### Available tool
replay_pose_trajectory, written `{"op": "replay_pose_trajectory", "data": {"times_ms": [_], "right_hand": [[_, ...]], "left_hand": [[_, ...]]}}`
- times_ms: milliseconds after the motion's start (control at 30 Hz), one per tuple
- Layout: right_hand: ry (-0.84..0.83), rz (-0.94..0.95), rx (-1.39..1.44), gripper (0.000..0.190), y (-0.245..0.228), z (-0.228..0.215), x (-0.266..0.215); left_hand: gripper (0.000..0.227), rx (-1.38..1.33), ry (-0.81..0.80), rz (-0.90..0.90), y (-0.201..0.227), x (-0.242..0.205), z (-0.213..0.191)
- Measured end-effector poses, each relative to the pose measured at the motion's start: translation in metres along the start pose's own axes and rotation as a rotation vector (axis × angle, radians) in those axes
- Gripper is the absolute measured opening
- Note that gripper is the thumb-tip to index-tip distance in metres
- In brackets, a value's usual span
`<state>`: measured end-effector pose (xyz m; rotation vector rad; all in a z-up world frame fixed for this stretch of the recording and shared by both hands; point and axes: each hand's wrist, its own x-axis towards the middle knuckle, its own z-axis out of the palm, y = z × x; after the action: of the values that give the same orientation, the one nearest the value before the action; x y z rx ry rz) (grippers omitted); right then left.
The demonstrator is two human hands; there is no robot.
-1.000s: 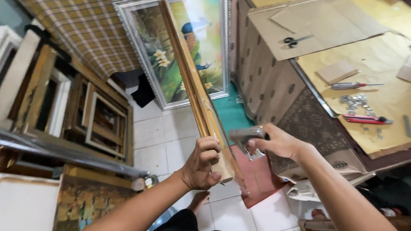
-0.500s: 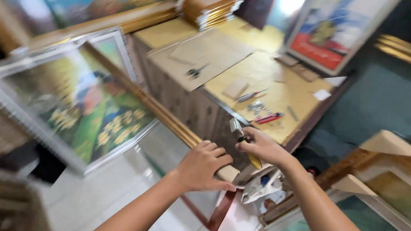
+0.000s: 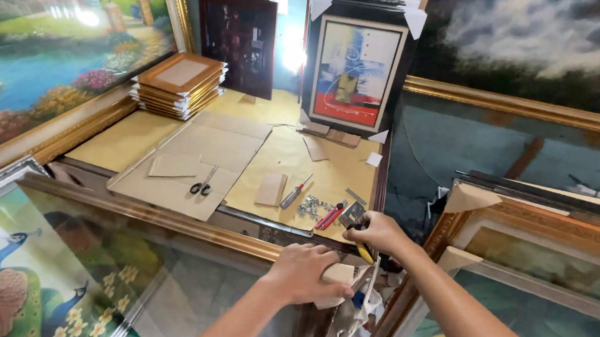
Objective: Attaching cardboard protective corners to a picture frame using a manual staple gun.
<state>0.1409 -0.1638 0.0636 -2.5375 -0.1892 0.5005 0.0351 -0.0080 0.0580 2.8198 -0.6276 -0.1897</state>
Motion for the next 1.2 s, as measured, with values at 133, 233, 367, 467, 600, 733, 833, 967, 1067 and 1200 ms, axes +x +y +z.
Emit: {"op": "replay_pose_trajectory", "data": {"times_ms": [133,233,367,467,600,733,833,967,1067,1200], "right_hand": [[0.039,-0.021,-0.155,0.046,-0.002,-0.006,0.056],[0.064,-0.08,-0.259,0.04,-0.004,-0.006,0.112],[0.022,-0.15,-0.515,0.044,-0.014,-0.005,0.182],[0.005,-0.198,-0.552,0.044,-0.026,0.004,0.222],[0.072,-0.258,-0.55,0.047,-0.027,0.021,0.28],[0.072,-0.238,-0.574,0.041,-0.013,0.052,0.345],[0.072,-0.187,-0.491,0.048,-0.022,0.061,0.353],[0.164,-0.271,-0.701,0.05,-0.063,0.068,0.336],[-0.003,-0.436,-0.735,0.08,-0.096,0.086,0.327],[-0.202,-0.367,-0.794,0.118,-0.102,0.13,0.357]], "left_hand": [[0.069,-0.11,-0.168,-0.305,-0.05,0.0,-0.029],[0.076,0.058,0.004,-0.494,-0.103,0.015,-0.019],[0.068,0.083,-0.131,-0.512,-0.091,0.044,-0.034],[0.066,0.077,-0.115,-0.529,-0.104,0.063,-0.028],[0.061,0.035,0.085,-0.453,-0.123,0.076,-0.017],[0.064,0.002,0.068,-0.51,-0.122,0.075,-0.021],[0.065,-0.092,0.101,-0.544,-0.121,0.067,-0.027],[0.083,-0.097,0.096,-0.588,-0.141,0.05,-0.029],[0.089,-0.042,0.032,-0.708,-0.182,0.025,-0.045],[0.052,0.074,0.239,-0.819,-0.274,-0.023,-0.06]]}}
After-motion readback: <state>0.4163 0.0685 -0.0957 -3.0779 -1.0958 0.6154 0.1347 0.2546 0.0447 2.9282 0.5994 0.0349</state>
